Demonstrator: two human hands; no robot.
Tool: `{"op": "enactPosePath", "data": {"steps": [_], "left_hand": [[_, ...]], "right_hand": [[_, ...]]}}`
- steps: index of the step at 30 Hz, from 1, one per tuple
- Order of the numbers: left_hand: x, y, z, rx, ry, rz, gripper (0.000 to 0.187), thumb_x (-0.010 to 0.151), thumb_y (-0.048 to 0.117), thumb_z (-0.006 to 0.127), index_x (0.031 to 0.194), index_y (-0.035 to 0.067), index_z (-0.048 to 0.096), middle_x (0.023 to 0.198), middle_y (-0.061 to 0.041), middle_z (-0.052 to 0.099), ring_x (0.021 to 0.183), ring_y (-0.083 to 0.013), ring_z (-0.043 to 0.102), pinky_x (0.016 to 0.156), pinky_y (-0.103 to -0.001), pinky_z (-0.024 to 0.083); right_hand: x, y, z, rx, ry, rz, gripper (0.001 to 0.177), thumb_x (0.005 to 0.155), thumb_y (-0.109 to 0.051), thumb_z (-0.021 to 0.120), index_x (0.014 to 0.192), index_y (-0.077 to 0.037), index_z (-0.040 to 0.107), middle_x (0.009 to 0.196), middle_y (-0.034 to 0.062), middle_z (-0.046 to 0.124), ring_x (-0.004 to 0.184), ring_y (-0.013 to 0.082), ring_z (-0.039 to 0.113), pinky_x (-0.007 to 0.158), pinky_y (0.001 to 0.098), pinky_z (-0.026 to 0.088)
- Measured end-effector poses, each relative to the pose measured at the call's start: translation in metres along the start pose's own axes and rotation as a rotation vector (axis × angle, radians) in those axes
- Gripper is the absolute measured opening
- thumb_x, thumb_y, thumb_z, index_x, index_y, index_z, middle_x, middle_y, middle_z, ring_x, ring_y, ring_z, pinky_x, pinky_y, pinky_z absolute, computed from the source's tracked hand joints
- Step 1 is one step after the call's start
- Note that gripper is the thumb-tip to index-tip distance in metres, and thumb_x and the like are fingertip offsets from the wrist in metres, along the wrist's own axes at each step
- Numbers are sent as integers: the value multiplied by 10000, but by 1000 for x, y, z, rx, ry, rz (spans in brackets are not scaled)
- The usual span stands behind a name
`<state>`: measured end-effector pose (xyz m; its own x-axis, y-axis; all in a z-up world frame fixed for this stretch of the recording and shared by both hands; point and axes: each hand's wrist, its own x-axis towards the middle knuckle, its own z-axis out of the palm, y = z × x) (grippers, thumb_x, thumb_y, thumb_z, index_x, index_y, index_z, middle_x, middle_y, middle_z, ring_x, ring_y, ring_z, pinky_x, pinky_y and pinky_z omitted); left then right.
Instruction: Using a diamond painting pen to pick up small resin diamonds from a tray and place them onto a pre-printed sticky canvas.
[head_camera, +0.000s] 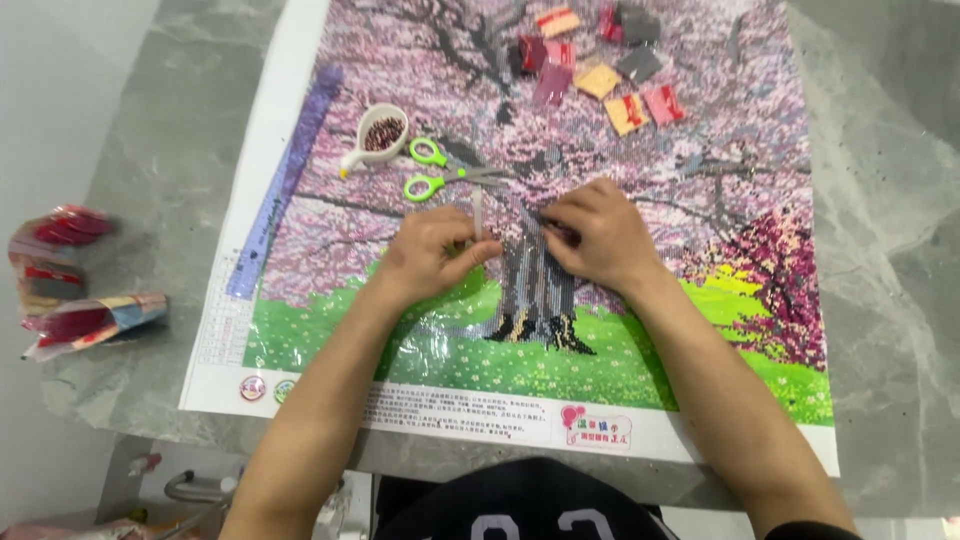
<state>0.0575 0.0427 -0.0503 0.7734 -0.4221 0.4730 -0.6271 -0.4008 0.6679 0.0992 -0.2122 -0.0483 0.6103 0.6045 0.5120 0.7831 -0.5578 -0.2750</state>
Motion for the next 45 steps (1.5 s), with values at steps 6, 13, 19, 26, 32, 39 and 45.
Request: {"op": "enactPosePath", "data": {"steps": [6, 13, 19, 26, 32, 39, 45], "left_hand": [[-1, -5, 8, -54, 94, -41, 239, 923, 319, 693, 831, 107, 753, 656, -79, 684, 569, -179, 618, 511, -258, 467], [6, 12, 10, -74, 203, -95, 148, 900, 301, 707, 927, 177, 783, 779, -66, 749, 759, -235, 707, 659, -309, 554], [5, 23, 16, -210, 208, -219, 148, 864, 205, 743, 1008, 183, 771, 951, -62, 759, 915, -233, 718, 772, -328, 573], [10, 51, 20, -558, 236, -316, 205, 900, 61, 647, 1082, -1, 719, 1010, -198, 719, 936, -307, 707, 814, -395, 605], [9, 52, 28, -542, 345, -314, 210, 927, 96, 634, 1089, -13, 710, 952, -185, 716, 917, -298, 714, 780, -394, 619], [16, 52, 39, -415, 449, -216, 167, 923, 49, 620, 1041, -4, 726, 905, -198, 722, 812, -304, 732, 708, -378, 638], [39, 50, 40, -329, 520, -132, 135, 924, 68, 633, 998, 17, 733, 847, -161, 723, 765, -276, 738, 651, -355, 637]], "right_hand": [[-7, 8, 11, -165, -51, 47, 102, 828, -177, 715, 857, -87, 756, 834, 106, 683, 817, 241, 647, 742, 295, 535], [-10, 8, 16, -139, -10, 75, 107, 839, -163, 717, 917, -98, 748, 823, 81, 650, 831, 237, 644, 742, 304, 553], [-14, 14, 20, -171, -15, 124, 99, 854, -211, 729, 880, -118, 751, 826, 57, 640, 836, 214, 639, 750, 289, 552], [5, -20, 2, 839, 88, 616, 177, 857, -53, 731, 1031, -18, 733, 886, 156, 737, 814, 190, 694, 739, 301, 591], [6, -29, 14, 1380, 226, 764, 268, 855, 46, 667, 1115, 109, 651, 939, 228, 720, 818, 210, 709, 746, 284, 628], [2, -17, 31, 1582, 353, 836, 225, 874, 13, 667, 1083, 96, 658, 904, 218, 720, 767, 214, 722, 697, 261, 635], [4, -13, 35, 1693, 452, 905, 199, 899, -26, 656, 1074, 69, 651, 880, 204, 718, 745, 204, 726, 666, 235, 631]]}}
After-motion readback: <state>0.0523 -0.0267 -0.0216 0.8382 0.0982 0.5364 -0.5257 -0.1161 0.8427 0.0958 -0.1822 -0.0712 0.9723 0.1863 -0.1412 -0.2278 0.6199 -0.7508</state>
